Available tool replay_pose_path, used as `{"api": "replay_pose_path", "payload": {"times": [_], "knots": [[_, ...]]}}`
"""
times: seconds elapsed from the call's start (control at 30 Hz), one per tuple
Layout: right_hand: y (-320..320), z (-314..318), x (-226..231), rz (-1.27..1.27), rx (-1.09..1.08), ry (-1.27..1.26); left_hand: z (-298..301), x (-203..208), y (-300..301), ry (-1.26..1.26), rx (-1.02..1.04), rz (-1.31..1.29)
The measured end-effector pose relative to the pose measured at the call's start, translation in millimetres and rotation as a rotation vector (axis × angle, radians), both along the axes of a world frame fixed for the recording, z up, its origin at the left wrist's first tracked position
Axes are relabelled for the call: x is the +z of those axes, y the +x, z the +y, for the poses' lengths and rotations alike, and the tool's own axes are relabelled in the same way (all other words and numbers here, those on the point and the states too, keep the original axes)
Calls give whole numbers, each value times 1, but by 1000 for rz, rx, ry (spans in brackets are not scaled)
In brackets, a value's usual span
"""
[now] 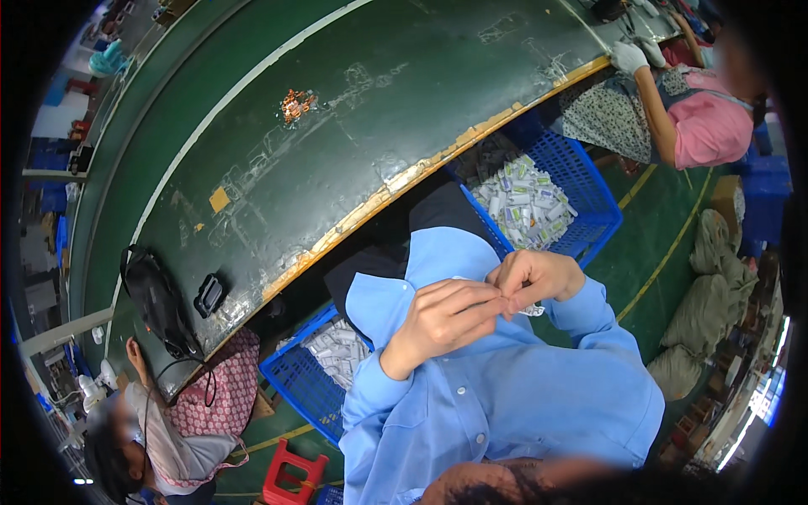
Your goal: Manually assemble small electronic cooling fans by fitting components into the plastic housing.
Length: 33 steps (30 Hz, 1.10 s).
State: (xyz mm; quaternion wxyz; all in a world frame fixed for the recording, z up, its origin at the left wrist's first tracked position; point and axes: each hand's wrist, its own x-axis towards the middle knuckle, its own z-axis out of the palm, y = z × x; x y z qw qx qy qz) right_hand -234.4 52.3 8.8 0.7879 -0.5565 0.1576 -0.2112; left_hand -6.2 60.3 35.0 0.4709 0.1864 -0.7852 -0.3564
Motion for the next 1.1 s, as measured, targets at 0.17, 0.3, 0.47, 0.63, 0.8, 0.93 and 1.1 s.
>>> {"api": "replay_pose_path", "payload": {"times": [0.17, 0.3, 0.47, 0.63, 0.8, 0.93, 1.1], "knots": [[-10, 10, 21, 36, 138, -211, -18, 0, 31, -108, 464, -210], [-49, 14, 9, 393, -238, -64, -34, 7, 59, 16, 527, 40], [-152, -10, -124, 1103, -604, -84, -49, 12, 82, 180, 552, 335], [-64, -14, -119, 697, -784, -133, -57, 9, 81, 519, 221, 736], [45, -31, -41, -170, -472, 164, -67, 5, 45, 710, -130, 1013], [75, -46, -45, -331, -536, 430, -72, 2, 28, 809, -86, 1115], [48, -77, -50, -171, -831, 319, -93, -7, 39, 597, 587, 446]]}}
